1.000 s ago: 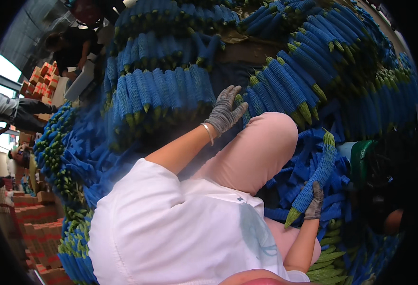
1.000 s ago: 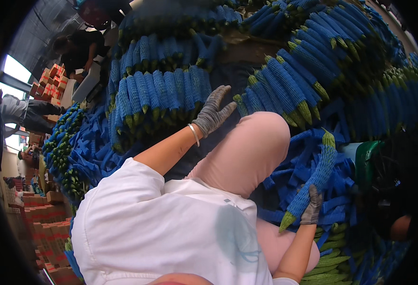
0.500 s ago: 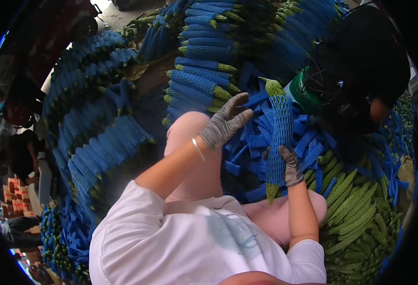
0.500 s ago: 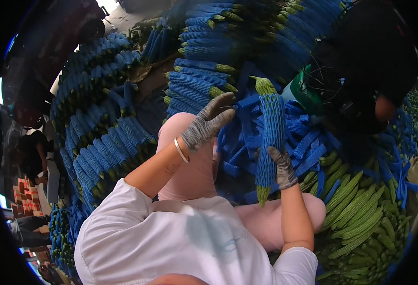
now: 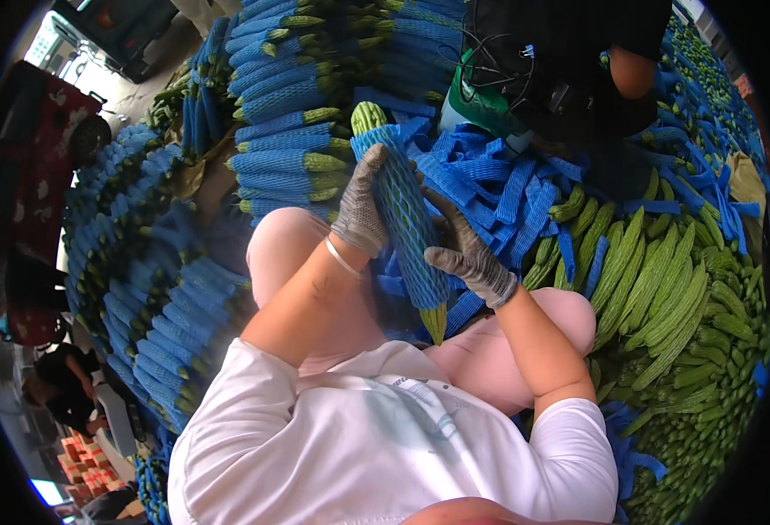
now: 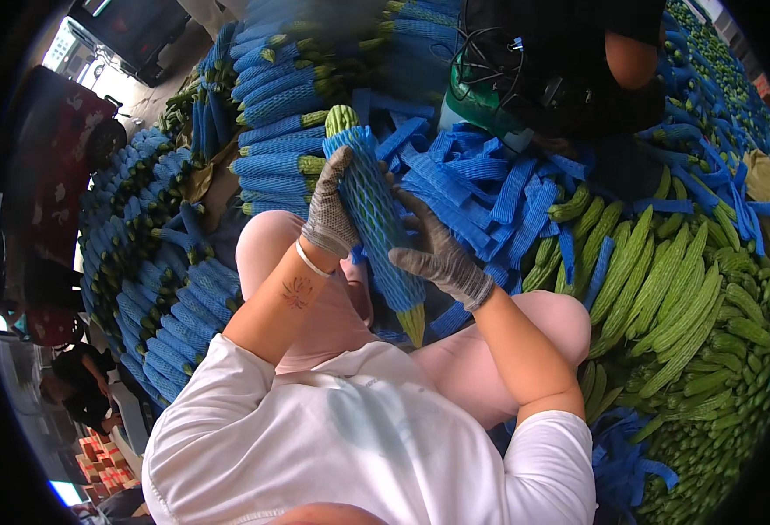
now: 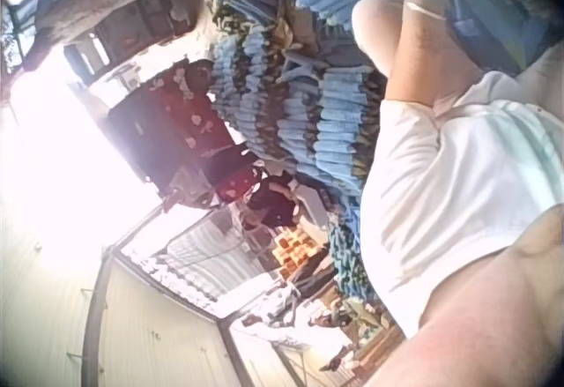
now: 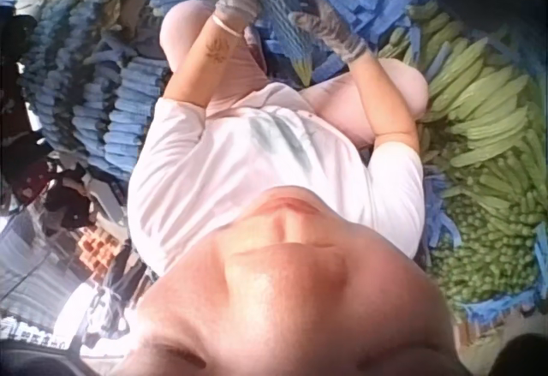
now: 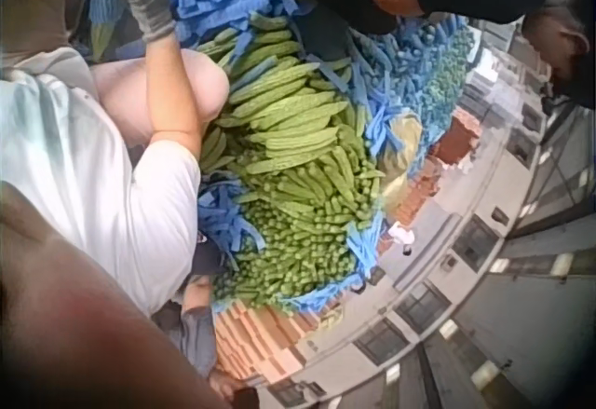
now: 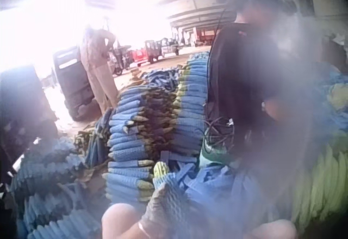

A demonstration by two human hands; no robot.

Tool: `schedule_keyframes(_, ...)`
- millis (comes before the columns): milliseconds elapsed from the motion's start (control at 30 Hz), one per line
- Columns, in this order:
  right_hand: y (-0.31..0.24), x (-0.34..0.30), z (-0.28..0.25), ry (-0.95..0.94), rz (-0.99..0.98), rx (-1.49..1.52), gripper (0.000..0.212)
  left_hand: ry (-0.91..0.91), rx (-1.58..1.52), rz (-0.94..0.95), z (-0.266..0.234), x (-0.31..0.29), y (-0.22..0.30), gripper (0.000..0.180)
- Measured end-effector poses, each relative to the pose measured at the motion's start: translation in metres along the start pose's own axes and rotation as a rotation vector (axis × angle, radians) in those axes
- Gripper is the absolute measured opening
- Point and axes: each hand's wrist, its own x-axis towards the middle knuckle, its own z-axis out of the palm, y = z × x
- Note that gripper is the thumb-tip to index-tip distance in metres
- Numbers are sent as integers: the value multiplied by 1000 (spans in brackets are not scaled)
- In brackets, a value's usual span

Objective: The recorder is placing bitter melons into blue foam protective nets while sitting on the floor.

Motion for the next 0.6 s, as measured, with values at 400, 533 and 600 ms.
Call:
schedule_keyframes(400, 11, 4, 16, 70, 153, -35, 57, -161, 43, 205, -17, -22, 0, 64)
schedule_keyframes(533, 33, 8, 31, 69, -154, -430, 64, 64, 293, 327, -21, -56, -19, 58)
schedule_keyframes(600, 24, 11, 30, -20, -90, -344, 66, 114, 231, 395, -23, -70, 0, 59)
